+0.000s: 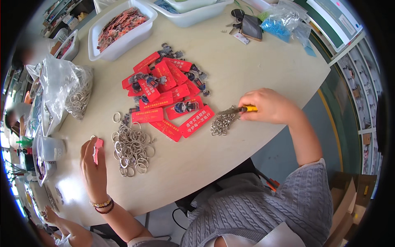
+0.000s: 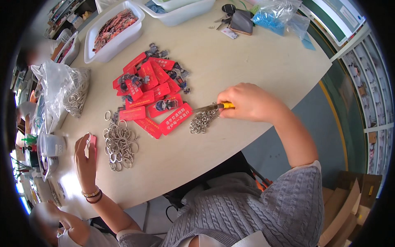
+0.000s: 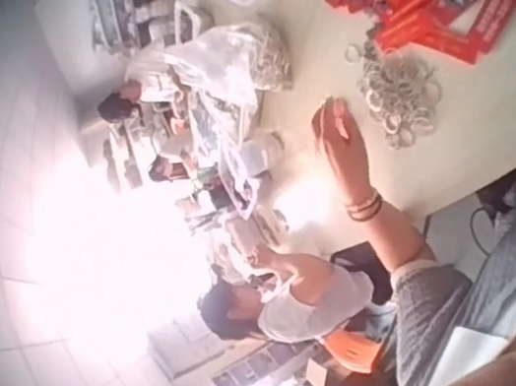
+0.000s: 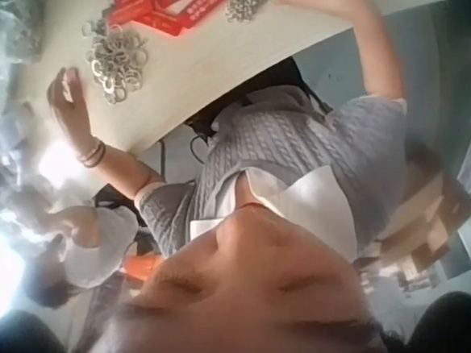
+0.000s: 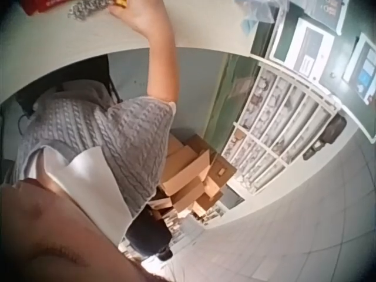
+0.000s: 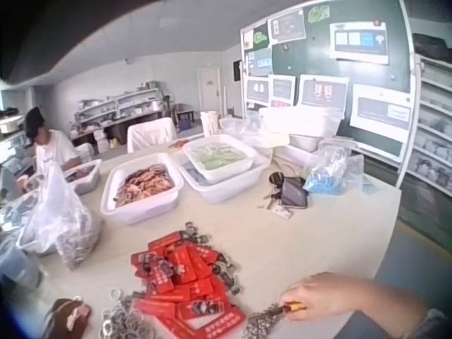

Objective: The person assembles keychains by attaching metal rings, red tags, character charms, and metal chains using pliers.

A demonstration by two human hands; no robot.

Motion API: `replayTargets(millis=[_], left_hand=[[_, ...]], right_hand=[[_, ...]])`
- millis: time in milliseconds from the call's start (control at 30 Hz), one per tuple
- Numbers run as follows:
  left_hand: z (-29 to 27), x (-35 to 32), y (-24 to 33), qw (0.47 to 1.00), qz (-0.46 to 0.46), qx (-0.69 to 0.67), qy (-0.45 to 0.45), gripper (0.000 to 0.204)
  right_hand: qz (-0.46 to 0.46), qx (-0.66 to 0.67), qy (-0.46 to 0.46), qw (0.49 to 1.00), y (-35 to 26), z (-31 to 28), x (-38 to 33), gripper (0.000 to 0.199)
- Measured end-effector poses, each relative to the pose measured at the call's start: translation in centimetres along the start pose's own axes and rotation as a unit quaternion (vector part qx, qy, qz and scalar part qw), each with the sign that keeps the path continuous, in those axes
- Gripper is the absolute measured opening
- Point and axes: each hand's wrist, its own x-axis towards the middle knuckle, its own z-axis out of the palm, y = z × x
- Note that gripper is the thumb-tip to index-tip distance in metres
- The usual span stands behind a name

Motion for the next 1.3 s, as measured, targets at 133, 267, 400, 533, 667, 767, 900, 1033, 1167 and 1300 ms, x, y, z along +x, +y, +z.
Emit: replayTargets(millis=[133, 267, 400, 533, 667, 767, 900, 1033, 1167, 1300], left_hand=[[0.9, 1.6, 4.6, 0.995, 0.012, -0.082, -0.046, 0.025], [3.0, 3.2, 8.9, 0.977, 0.197, -0.014, -0.083, 0.032], [6.1, 4.0, 9.2, 0.969, 0.222, 0.07, -0.083, 0.041], [7.0, 4.0, 9.6, 0.947, 0.237, 0.203, -0.082, 0.05], [7.6, 4.0, 9.5, 0.935, 0.269, 0.23, -0.037, 0.05], [7.4, 4.4, 9.6, 0.941, 0.277, 0.192, -0.031, 0.046], [6.9, 4.5, 8.9, 0.959, 0.246, 0.134, -0.037, 0.045], [6.3, 4.8, 8.9, 0.979, 0.202, -0.01, 0.0, 0.03], [3.7, 4.4, 10.6, 0.968, 0.074, -0.239, 0.022, 0.014], [3.5, 3.4, 8.8, 0.768, -0.103, -0.629, -0.061, 0.01]], right_hand=[[-0.009, -0.061, 0.083, 0.995, -0.9, 1.7, -1.2, 0.018], [-0.039, -0.065, 0.08, 0.994, -0.6, 1.9, -1.3, 0.016], [-0.025, -0.018, 0.092, 0.995, -0.2, 1.6, -1.6, 0.015], [0.012, -0.024, 0.107, 0.994, 1.2, 1.4, -2.2, 0.016], [0.062, -0.022, 0.08, 0.995, 2.1, 0.5, -2.6, 0.018], [0.069, -0.005, 0.087, 0.994, 2.4, 0.2, -2.9, 0.02], [0.07, -0.005, 0.076, 0.995, 1.7, 0.0, -2.3, 0.019], [0.012, -0.06, 0.055, 0.997, 1.1, -0.3, -1.3, 0.016], [-0.035, -0.138, 0.042, 0.989, 1.2, -0.5, -0.3, 0.011], [-0.069, -0.164, 0.006, 0.984, 1.4, -1.6, -0.3, 0.009]])
